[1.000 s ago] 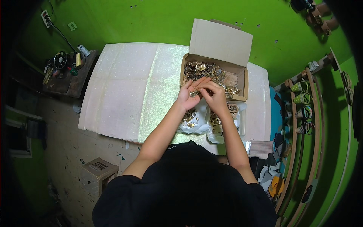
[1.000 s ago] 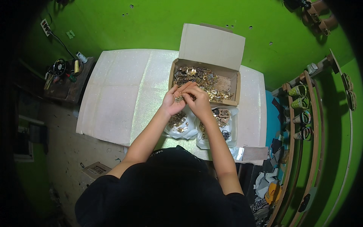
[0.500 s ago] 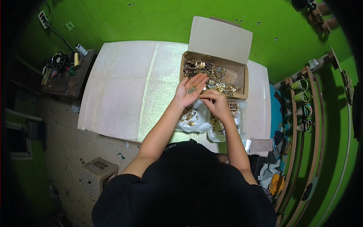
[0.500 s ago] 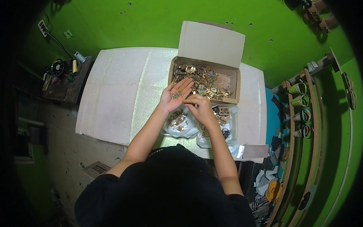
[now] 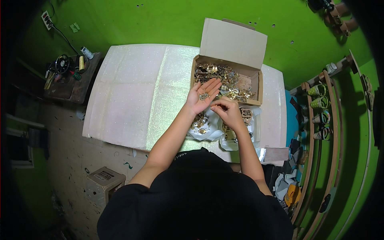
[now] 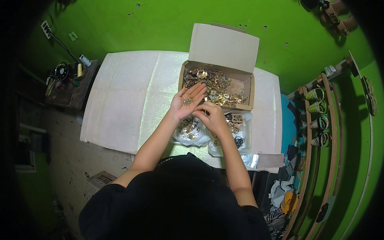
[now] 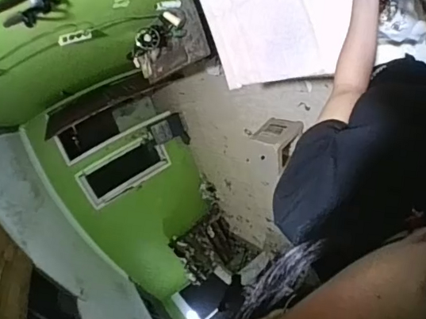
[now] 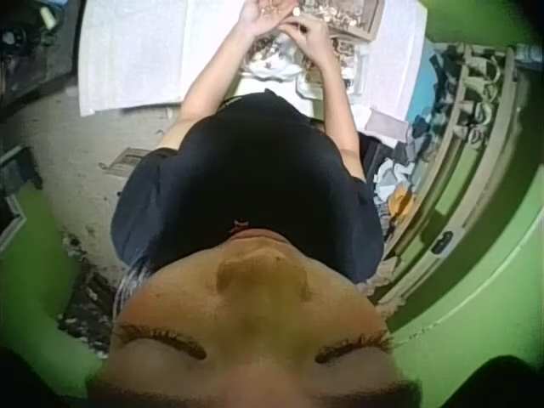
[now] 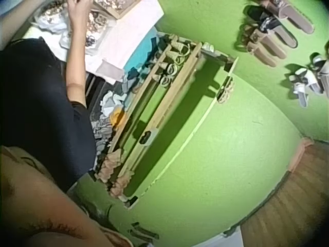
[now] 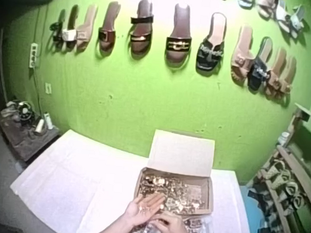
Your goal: Sorting small metal eyelets and studs from a cardboard box into smaller containers.
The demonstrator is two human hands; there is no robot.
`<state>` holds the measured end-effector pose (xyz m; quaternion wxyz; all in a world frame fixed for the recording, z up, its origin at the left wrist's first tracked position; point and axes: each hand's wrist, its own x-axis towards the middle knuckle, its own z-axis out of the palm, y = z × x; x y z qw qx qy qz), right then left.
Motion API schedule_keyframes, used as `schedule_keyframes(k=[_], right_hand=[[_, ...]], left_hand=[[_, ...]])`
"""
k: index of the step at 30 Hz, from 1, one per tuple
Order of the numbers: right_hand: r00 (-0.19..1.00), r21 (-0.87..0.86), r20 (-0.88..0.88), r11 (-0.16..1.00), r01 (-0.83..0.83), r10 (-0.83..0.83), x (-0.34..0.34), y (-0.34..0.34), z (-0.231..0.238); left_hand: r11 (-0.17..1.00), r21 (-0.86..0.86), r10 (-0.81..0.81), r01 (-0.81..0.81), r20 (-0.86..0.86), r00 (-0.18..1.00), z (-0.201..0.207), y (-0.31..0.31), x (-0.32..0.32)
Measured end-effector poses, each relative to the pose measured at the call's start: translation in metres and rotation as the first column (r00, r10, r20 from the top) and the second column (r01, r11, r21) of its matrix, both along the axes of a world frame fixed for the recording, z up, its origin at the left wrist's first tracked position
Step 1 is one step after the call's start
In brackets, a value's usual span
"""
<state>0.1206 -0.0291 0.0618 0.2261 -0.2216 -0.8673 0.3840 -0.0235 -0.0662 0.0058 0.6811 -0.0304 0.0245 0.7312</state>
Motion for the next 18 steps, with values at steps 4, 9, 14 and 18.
schedule_keyframes(k=[4,9,14,18], right_hand=[[0.999,0.066,-0.032,0.998,0.022,-0.020,-0.008,0.003,0.006],[0.997,0.230,0.066,0.973,0.018,-0.034,-0.024,0.006,-0.002],[0.986,0.311,0.162,0.950,-0.022,-0.030,-0.031,0.003,-0.003],[0.989,0.351,0.144,0.936,-0.039,-0.012,-0.035,0.004,-0.005]], left_hand=[[1.000,0.020,-0.016,0.017,-0.070,0.997,0.000,0.002,0.004],[1.000,0.015,-0.017,0.020,-0.174,0.985,-0.004,0.006,0.011],[0.999,-0.032,-0.013,0.007,-0.211,0.977,-0.005,0.005,0.009],[1.000,-0.022,-0.007,0.003,-0.208,0.978,-0.009,0.004,0.006]])
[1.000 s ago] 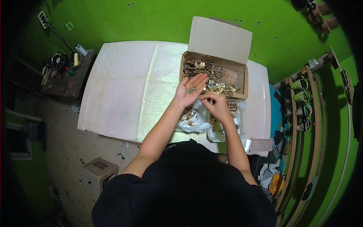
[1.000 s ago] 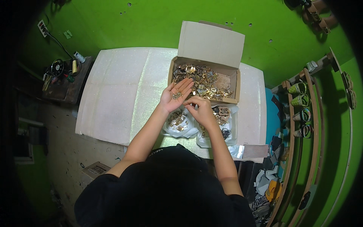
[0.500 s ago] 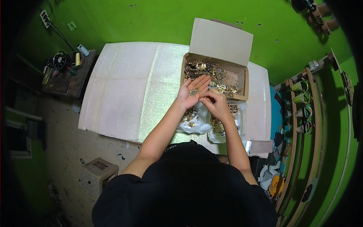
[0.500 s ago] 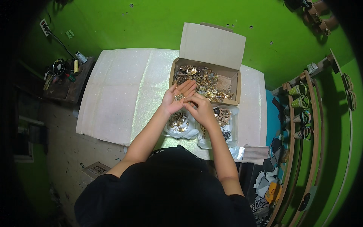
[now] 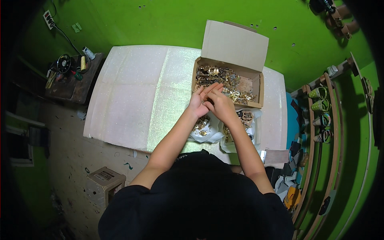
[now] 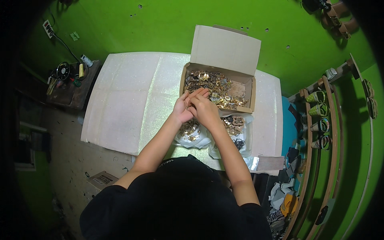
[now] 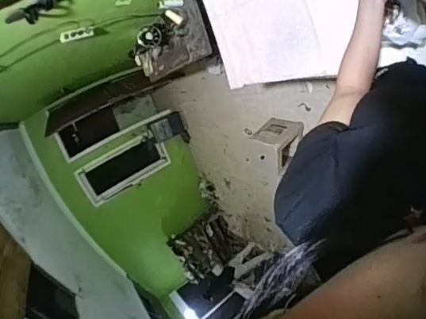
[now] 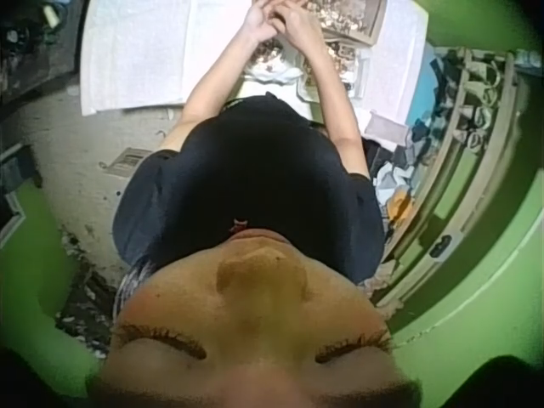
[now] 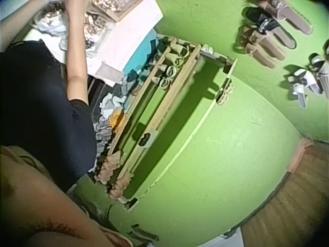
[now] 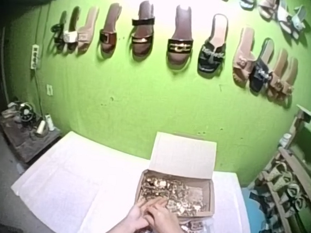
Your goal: Sorting small metal eyelets and studs from a cardboard box into smaller containers.
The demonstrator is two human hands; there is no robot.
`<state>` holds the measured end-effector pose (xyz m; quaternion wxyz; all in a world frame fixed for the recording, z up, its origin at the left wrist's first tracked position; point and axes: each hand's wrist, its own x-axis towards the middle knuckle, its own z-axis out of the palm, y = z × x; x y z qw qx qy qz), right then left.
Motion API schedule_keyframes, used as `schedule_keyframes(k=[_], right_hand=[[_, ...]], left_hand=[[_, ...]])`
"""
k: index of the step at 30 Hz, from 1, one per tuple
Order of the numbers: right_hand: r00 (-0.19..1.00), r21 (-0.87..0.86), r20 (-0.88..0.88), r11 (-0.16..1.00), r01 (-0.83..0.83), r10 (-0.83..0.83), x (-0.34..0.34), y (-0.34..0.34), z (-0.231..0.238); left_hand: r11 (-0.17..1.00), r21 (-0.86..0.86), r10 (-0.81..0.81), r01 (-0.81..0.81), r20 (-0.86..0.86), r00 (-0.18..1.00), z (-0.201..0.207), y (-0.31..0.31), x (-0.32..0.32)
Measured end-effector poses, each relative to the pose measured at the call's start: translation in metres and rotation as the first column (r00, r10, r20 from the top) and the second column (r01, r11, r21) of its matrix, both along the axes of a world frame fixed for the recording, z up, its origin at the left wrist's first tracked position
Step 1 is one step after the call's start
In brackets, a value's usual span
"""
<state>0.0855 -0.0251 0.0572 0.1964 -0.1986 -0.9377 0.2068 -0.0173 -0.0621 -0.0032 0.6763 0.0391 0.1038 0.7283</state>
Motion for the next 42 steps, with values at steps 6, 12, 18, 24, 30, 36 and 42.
schedule_keyframes(k=[6,12,18,24,30,36,42], right_hand=[[0.999,-0.016,-0.034,1.000,0.026,-0.026,-0.003,0.004,-0.004],[0.991,-0.081,-0.114,0.995,0.056,-0.065,-0.006,0.007,-0.006],[0.941,-0.299,-0.307,0.953,0.047,-0.142,-0.006,0.007,-0.007],[0.927,-0.390,-0.312,0.918,0.074,-0.208,0.001,0.008,-0.011],[0.934,-0.452,-0.303,0.891,0.032,-0.187,0.012,0.003,-0.013],[0.988,-0.449,-0.140,0.893,-0.003,-0.067,0.022,-0.001,-0.008],[0.997,-0.436,-0.077,0.899,-0.033,0.000,0.027,0.000,-0.009]], left_hand=[[1.000,-0.018,0.011,-0.011,0.045,0.999,0.000,0.002,-0.002],[1.000,-0.001,0.015,-0.015,0.083,0.996,0.000,0.002,-0.003],[1.000,-0.018,0.020,-0.019,0.080,0.997,-0.006,0.003,-0.006],[1.000,0.009,-0.016,0.015,0.104,0.995,0.001,0.001,-0.006],[0.998,-0.004,0.059,-0.060,0.195,0.979,0.001,-0.002,-0.015],[0.997,0.018,0.064,-0.070,0.255,0.965,0.001,-0.005,-0.024],[0.997,0.011,0.068,-0.073,0.270,0.960,0.000,-0.004,-0.025]])
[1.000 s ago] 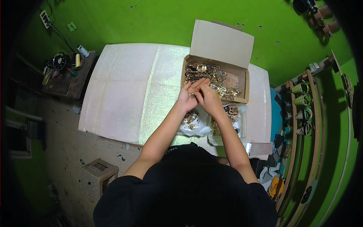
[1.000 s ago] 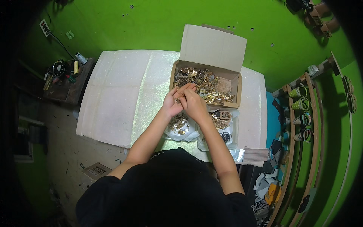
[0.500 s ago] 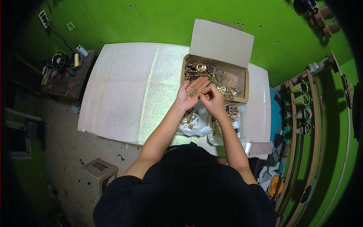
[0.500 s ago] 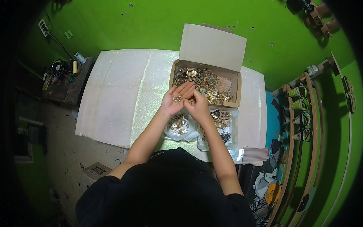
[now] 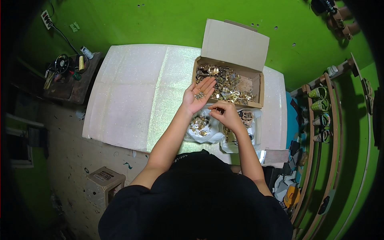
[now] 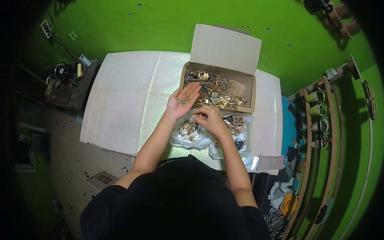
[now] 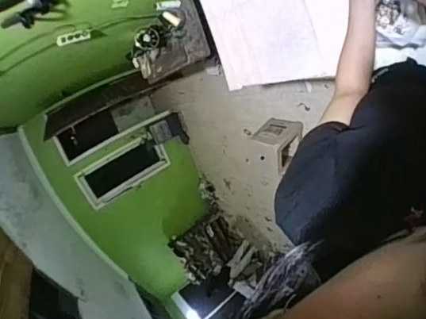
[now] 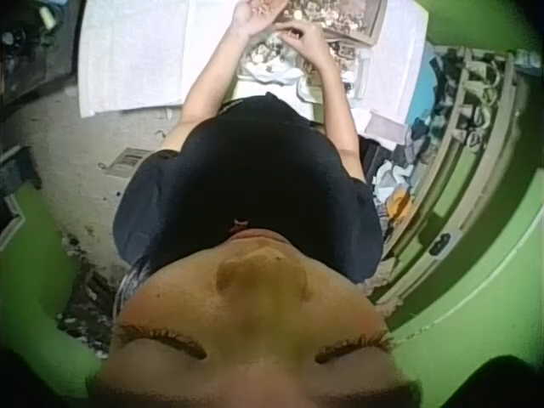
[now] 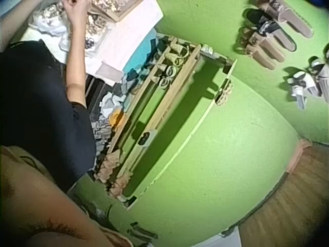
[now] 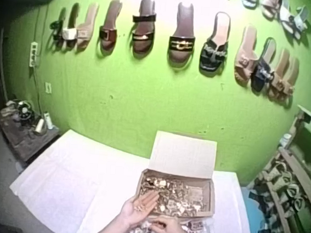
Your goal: Sorting small metal eyelets and studs from a cardboard box into smaller containers.
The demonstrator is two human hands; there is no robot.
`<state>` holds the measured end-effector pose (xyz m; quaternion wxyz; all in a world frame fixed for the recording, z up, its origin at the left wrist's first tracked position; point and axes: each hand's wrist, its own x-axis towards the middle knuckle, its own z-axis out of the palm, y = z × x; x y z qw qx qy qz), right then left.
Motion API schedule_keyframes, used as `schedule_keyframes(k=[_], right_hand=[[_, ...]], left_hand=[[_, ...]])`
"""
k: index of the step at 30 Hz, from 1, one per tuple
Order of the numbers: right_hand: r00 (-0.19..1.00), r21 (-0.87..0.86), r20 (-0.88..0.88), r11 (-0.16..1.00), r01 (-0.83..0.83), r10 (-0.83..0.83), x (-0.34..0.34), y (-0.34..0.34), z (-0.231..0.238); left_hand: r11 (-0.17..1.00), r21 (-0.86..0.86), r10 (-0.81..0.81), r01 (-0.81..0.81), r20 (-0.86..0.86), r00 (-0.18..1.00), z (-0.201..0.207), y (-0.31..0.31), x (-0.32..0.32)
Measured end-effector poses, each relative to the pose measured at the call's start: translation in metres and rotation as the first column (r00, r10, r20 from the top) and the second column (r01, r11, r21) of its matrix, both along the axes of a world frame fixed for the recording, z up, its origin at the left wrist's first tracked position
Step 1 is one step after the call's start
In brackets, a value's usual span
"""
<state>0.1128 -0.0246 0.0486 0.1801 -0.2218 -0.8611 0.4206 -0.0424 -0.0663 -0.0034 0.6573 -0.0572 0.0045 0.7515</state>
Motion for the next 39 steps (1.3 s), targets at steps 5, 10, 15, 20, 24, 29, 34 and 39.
schedule_keyframes(k=[5,10,15,20,24,29,34,39], right_hand=[[0.999,-0.020,0.042,1.000,0.024,-0.023,0.003,0.002,-0.003],[1.000,-0.016,0.006,1.000,0.009,-0.009,-0.001,0.002,0.001],[0.998,0.094,-0.042,0.994,0.060,-0.056,-0.015,0.003,0.006],[0.990,0.363,-0.025,0.921,0.138,-0.139,-0.029,-0.006,0.004],[0.991,0.472,0.015,0.874,0.111,-0.135,-0.033,-0.006,0.002],[0.995,0.508,-0.011,0.856,0.090,-0.098,-0.034,-0.003,0.002],[0.986,0.422,-0.123,0.893,0.158,-0.117,-0.033,-0.006,0.006],[0.947,0.280,-0.273,0.927,0.249,-0.171,-0.030,-0.005,0.002]], left_hand=[[1.000,0.002,-0.001,0.001,-0.016,1.000,-0.001,0.000,0.000],[1.000,0.021,-0.013,0.013,-0.005,1.000,0.000,0.000,0.001],[1.000,-0.009,-0.023,0.022,-0.148,0.989,-0.001,0.002,0.008],[0.999,0.011,-0.036,0.039,-0.220,0.975,0.001,0.004,0.017],[0.999,-0.022,-0.044,0.040,-0.229,0.972,0.003,0.004,0.018],[0.999,-0.009,-0.040,0.039,-0.203,0.978,0.000,0.003,0.019],[0.999,0.013,-0.030,0.033,-0.188,0.982,0.003,0.002,0.019],[0.998,0.049,-0.021,0.026,-0.091,0.996,-0.002,0.002,0.016]])
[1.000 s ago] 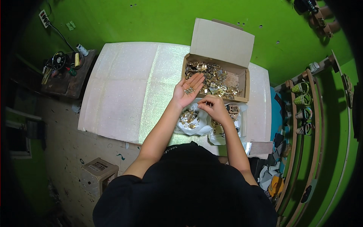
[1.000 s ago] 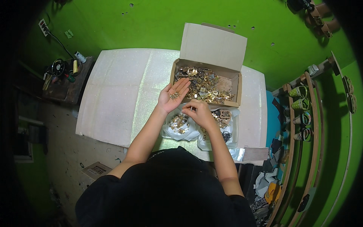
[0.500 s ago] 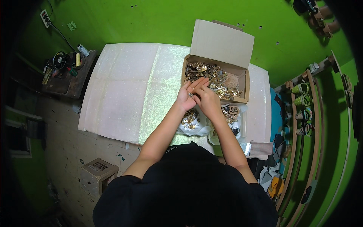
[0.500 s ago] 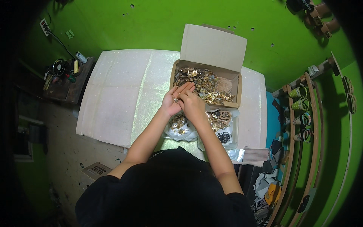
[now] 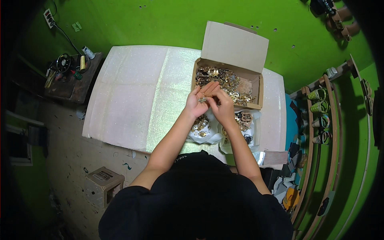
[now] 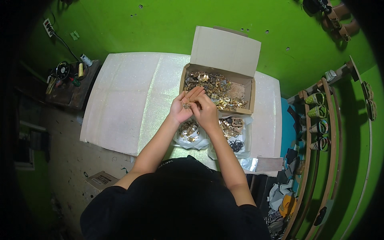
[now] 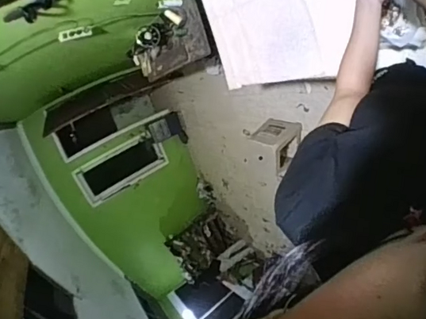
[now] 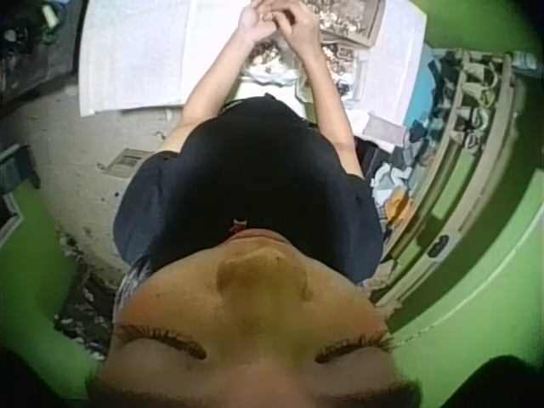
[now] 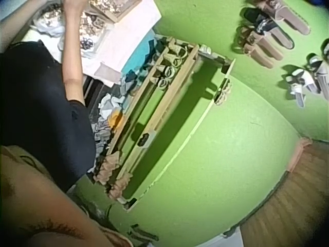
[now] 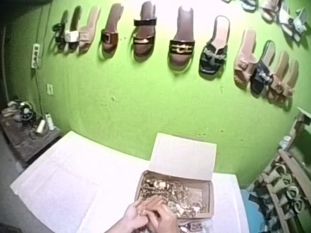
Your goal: Sorting small metal eyelets and studs from a cardboard box into smaller containers.
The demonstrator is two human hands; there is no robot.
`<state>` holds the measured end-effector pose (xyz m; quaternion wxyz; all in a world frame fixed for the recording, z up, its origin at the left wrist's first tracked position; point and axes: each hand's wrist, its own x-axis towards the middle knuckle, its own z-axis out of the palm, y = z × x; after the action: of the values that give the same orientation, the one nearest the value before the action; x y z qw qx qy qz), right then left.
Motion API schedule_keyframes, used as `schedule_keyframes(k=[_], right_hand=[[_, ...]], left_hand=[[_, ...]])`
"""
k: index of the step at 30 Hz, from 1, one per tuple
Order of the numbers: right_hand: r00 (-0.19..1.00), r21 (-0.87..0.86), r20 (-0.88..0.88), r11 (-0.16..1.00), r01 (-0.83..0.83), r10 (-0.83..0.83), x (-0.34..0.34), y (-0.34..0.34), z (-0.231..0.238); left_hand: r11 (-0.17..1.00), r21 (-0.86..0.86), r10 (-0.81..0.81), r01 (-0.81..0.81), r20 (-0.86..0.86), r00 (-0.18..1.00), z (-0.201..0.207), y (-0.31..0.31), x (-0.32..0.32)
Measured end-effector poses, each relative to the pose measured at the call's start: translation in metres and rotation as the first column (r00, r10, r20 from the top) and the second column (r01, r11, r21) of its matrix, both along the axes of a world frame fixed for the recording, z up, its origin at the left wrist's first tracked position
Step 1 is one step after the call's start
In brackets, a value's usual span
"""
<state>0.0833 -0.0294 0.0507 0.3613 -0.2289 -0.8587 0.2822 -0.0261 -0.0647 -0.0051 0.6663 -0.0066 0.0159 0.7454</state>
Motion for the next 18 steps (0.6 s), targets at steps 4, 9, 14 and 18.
schedule_keyframes(k=[4,9,14,18], right_hand=[[0.999,-0.119,-0.048,0.993,0.012,-0.018,0.009,0.000,-0.001],[0.999,-0.154,-0.036,0.988,-0.010,0.004,0.020,0.002,-0.010],[0.999,-0.204,0.021,0.978,-0.043,0.048,0.027,0.002,-0.014],[0.997,-0.209,0.027,0.975,-0.068,0.075,0.030,0.000,-0.013]], left_hand=[[0.999,-0.029,0.033,-0.033,0.015,0.999,-0.001,-0.005,-0.007],[0.996,-0.037,0.079,-0.075,0.109,0.991,0.004,-0.009,-0.016],[0.995,-0.012,0.095,-0.095,0.108,0.990,0.003,-0.011,-0.022],[0.994,-0.002,0.105,-0.106,0.105,0.989,0.003,-0.014,-0.023]])
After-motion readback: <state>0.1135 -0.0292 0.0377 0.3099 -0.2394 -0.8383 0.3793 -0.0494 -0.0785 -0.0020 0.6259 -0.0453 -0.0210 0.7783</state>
